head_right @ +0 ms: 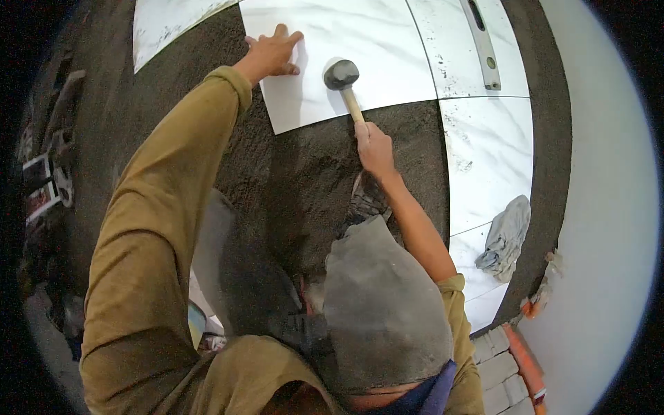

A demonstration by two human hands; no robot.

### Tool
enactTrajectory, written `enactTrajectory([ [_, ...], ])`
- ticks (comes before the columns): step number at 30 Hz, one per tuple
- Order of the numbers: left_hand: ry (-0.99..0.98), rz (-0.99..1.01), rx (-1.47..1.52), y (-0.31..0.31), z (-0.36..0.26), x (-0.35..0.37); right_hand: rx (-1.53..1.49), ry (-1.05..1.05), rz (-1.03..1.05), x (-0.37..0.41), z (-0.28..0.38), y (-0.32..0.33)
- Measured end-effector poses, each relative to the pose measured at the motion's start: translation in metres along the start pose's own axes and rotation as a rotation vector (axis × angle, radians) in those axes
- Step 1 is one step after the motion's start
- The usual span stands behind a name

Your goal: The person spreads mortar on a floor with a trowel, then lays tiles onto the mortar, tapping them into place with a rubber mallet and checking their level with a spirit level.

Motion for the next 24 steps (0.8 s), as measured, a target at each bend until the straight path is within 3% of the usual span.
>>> enactTrajectory([
  [2,0.036,0.023,-0.024,0.001,0.000,-0.004,0.042,-0.057,0.035,-0.001,-0.008,-0.006],
  [4,0.044,0.057,-0.020,0.006,-0.003,-0.004,0.263,0.633,-0.209,0.008,-0.007,-0.006],
  [7,0.050,0.085,-0.030,0.008,-0.006,-0.007,0.028,0.056,-0.093,0.000,-0.010,0.004],
  [12,0.000,0.113,-0.071,0.011,-0.013,-0.013,-0.030,-0.008,-0.184,-0.001,-0.009,0.023],
  [14,0.011,0.139,-0.071,0.015,-0.014,-0.016,-0.146,-0.087,-0.091,-0.006,-0.015,0.027],
  [20,0.104,0.163,-0.019,0.016,-0.026,-0.017,-0.050,0.001,-0.322,-0.032,-0.005,0.052],
  [24,0.173,0.080,-0.003,0.013,-0.035,-0.015,-0.017,0.029,-0.270,-0.044,0.001,0.056],
])
Point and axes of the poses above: each hand's wrist, its own x-axis away from the middle knuckle, its own y-axis out of the back of the hand, z = x × y, the point moved 4 cm from there along -x, towards the middle knuckle
